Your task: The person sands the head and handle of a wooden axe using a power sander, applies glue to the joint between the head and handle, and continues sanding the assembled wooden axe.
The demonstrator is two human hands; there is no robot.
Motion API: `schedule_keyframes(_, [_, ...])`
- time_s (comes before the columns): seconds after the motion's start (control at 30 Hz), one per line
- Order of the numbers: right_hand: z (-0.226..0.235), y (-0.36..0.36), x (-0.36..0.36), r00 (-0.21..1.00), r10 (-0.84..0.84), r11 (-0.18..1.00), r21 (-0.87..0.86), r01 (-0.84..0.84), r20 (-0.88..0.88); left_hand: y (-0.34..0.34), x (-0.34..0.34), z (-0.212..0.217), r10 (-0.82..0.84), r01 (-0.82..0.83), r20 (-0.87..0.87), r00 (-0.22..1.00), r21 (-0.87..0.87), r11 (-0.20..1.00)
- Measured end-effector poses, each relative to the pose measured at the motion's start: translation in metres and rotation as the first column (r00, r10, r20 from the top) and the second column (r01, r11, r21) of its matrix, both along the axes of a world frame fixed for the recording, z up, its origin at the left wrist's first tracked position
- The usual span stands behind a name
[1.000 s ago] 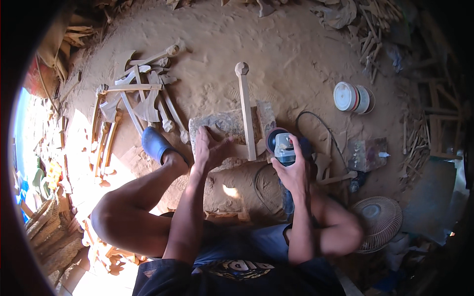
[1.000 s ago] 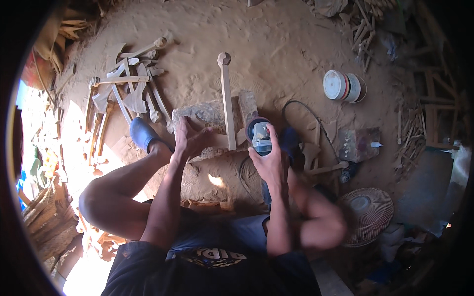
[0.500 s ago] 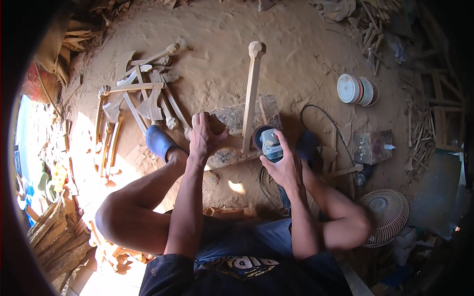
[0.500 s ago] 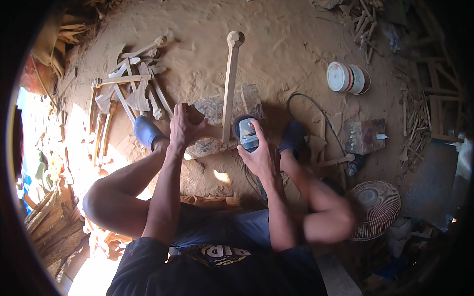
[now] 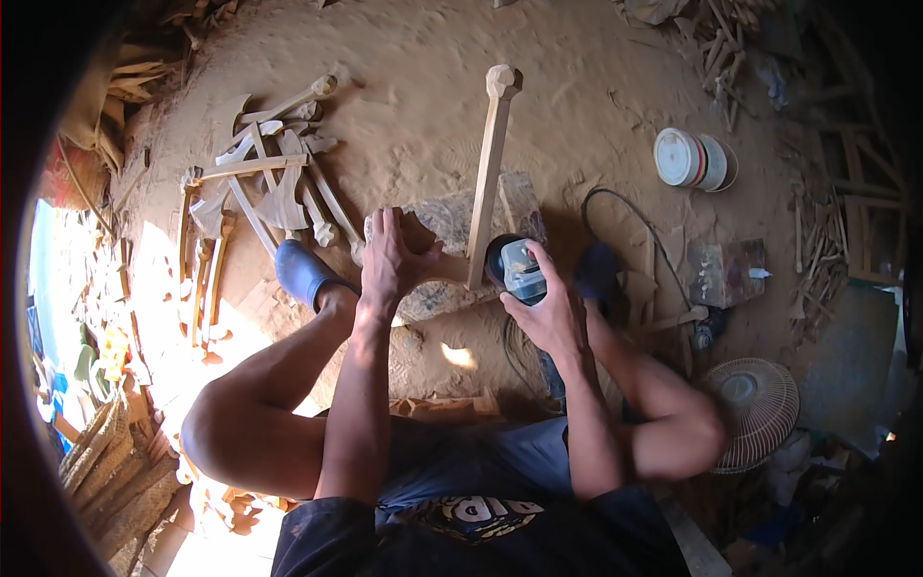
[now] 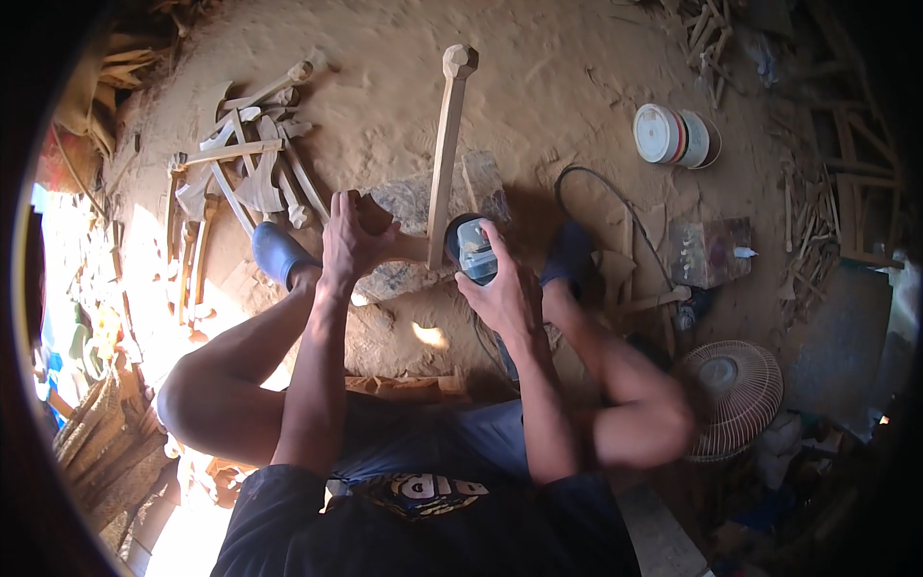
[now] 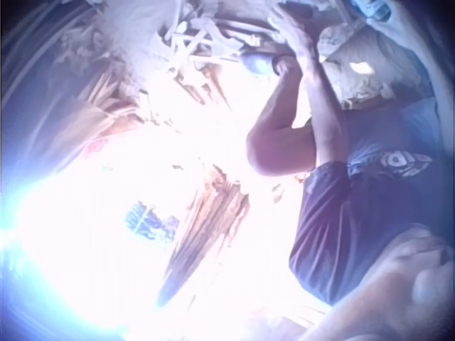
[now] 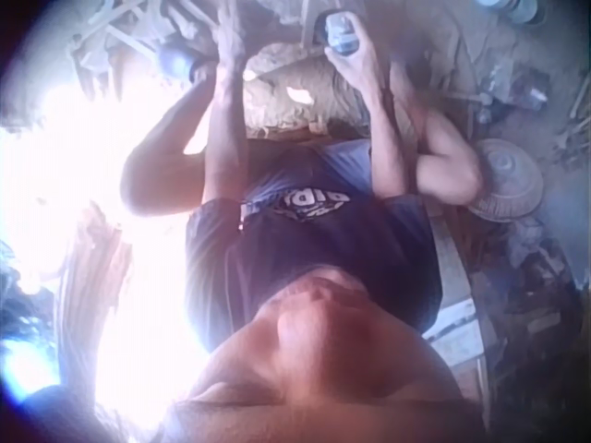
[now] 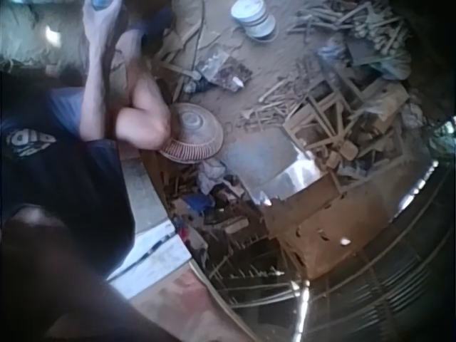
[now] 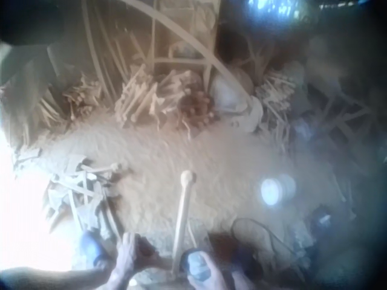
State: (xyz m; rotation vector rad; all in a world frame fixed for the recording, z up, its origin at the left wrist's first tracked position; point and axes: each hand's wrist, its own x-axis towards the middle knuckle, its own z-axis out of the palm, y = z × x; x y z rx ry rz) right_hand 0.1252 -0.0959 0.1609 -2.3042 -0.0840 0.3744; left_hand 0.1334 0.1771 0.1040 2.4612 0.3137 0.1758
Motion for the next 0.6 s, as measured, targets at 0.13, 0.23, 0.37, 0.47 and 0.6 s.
schedule_keyframes(0.13, [0.008,0.006,0.002,1.000,0.024,0.986,-0.163,-0.027,-0.019,-0.001,0.002,0.000,-0.006,0.006,-0.013,1.000,-0.014,1.000])
schedule_keyframes(0.23, [0.011,0.009,0.004,0.999,0.051,0.967,-0.249,-0.046,0.014,-0.001,0.003,0.000,-0.007,0.008,-0.041,0.999,0.038,0.999])
schedule_keyframes(0.37, [0.016,0.012,0.009,0.997,0.061,0.929,-0.362,-0.074,-0.047,-0.003,0.001,-0.001,-0.014,0.016,-0.037,0.999,0.055,0.998])
schedule_keyframes(0.47, [0.013,0.010,0.010,0.997,0.068,0.900,-0.429,-0.077,-0.038,-0.002,-0.003,-0.004,0.020,-0.019,-0.026,0.999,0.029,0.999])
schedule_keyframes(0.6, [0.016,0.000,0.011,0.999,-0.030,0.983,-0.180,0.035,0.031,0.001,-0.010,-0.007,0.025,-0.025,-0.003,1.000,0.026,0.999])
